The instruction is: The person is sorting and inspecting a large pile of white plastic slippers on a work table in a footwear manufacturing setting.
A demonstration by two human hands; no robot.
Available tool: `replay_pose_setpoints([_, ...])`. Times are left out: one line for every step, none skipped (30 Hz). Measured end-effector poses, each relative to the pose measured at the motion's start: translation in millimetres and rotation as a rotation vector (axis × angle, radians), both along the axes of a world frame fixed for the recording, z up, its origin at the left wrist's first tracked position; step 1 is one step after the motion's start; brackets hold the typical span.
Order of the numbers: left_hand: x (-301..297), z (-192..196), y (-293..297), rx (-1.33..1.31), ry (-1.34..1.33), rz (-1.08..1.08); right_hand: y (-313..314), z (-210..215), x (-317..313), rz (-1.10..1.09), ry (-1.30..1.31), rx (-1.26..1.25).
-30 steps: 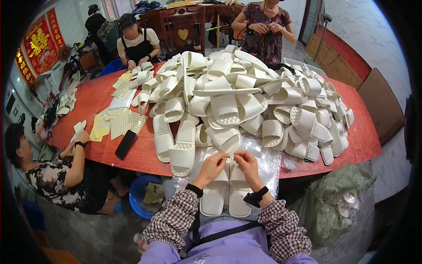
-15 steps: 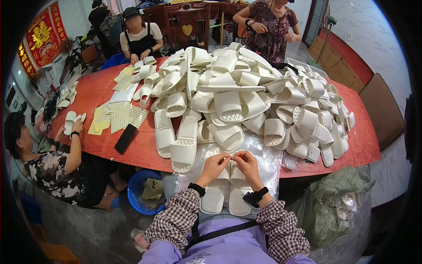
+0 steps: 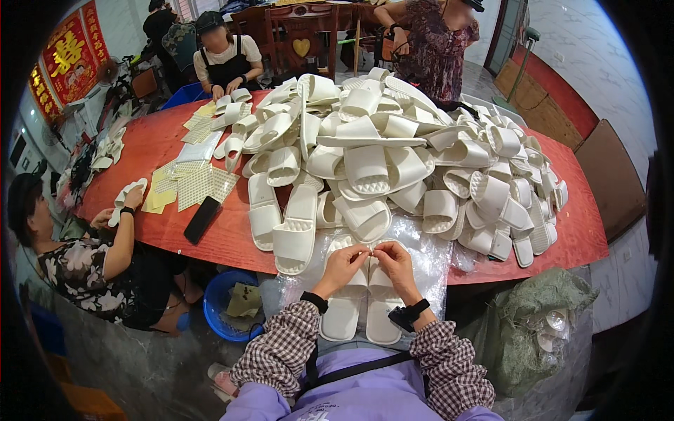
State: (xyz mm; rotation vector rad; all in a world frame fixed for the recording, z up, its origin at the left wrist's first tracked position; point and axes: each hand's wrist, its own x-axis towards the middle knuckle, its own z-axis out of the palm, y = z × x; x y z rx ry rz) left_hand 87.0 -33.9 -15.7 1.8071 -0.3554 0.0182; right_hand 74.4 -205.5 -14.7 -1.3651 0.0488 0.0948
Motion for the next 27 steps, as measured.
replay_pose_setpoints([0,-1,0,0.0,-0.011,0.002,0,0,0,0.001,0.0,0.0])
replay_pose_setpoints([0,-2,0,0.0,-0.022,0.004,1,-1,1,0.0,-0.009,-0.001])
replay_pose_setpoints([1,-3,0,0.001,-0.021,0.004,1,-1,0,-0.001,-0.017,-0.003])
replay_pose_setpoints([1,-4,1,0.016,-0.027,0.005,1,-1,0,0.0,-0.016,-0.002])
replay_pose_setpoints([1,-5,1,0.031,-0.032,0.006,2,-2,0,-0.003,-0.02,-0.002])
replay_pose_setpoints([1,-4,1,0.031,-0.031,0.006,1,-1,0,-0.007,-0.025,-0.004])
replay_pose_setpoints([1,-3,0,0.028,-0.031,0.005,1,-1,0,-0.008,-0.024,-0.004])
replay_pose_setpoints([1,-2,0,0.024,-0.03,0.005,0,0,0,-0.005,-0.024,-0.009])
replay_pose_setpoints([0,-1,0,0.025,-0.029,0.006,1,1,-1,-0.001,-0.023,-0.013])
replay_pose_setpoints([0,0,1,0.041,-0.007,-0.003,1,2,-1,0.0,-0.021,-0.013])
replay_pose_setpoints([0,1,2,0.056,0.015,-0.012,1,3,-1,-0.001,-0.031,-0.011])
replay_pose_setpoints([1,1,2,0.056,0.016,-0.012,1,4,-1,-0.001,-0.041,-0.01])
replay_pose_setpoints([1,1,2,0.059,0.022,-0.013,1,3,-1,0.0,-0.041,-0.01])
replay_pose_setpoints([1,1,2,0.062,0.029,-0.014,2,3,-1,-0.003,-0.057,-0.011])
replay_pose_setpoints([1,-1,3,0.062,0.03,-0.012,3,3,-1,-0.003,-0.073,-0.011])
replay_pose_setpoints([1,-3,3,0.033,0.035,-0.013,4,3,-2,-0.001,-0.072,-0.01])
replay_pose_setpoints([1,-6,4,0.003,0.04,-0.014,4,4,-2,0.005,-0.057,-0.006])
replay_pose_setpoints([1,-5,3,0.003,0.041,-0.015,3,3,-3,0.006,-0.041,-0.002])
replay_pose_setpoints([1,-5,2,0.006,0.018,-0.013,2,3,-3,0.005,-0.039,-0.002])
replay_pose_setpoints([0,-4,2,0.009,-0.005,-0.01,2,3,-3,-0.002,-0.06,0.0])
replay_pose_setpoints([1,-5,2,0.009,-0.004,-0.008,3,2,-3,-0.006,-0.082,0.002])
replay_pose_setpoints([2,-7,3,0.013,0.009,-0.014,3,1,-3,-0.004,-0.081,0.003])
replay_pose_setpoints([2,-8,3,0.016,0.022,-0.019,3,1,-3,-0.003,-0.075,0.015])
replay_pose_setpoints([2,-9,3,0.016,0.023,-0.019,3,0,-2,-0.003,-0.07,0.027])
replay_pose_setpoints([2,-10,3,0.012,0.01,-0.019,3,-1,-2,-0.004,-0.069,0.027])
replay_pose_setpoints([2,-10,3,0.008,-0.003,-0.018,2,-2,-2,-0.001,-0.067,0.028])
replay_pose_setpoints([2,-11,3,0.008,-0.002,-0.018,2,-1,-2,0.002,-0.064,0.03])
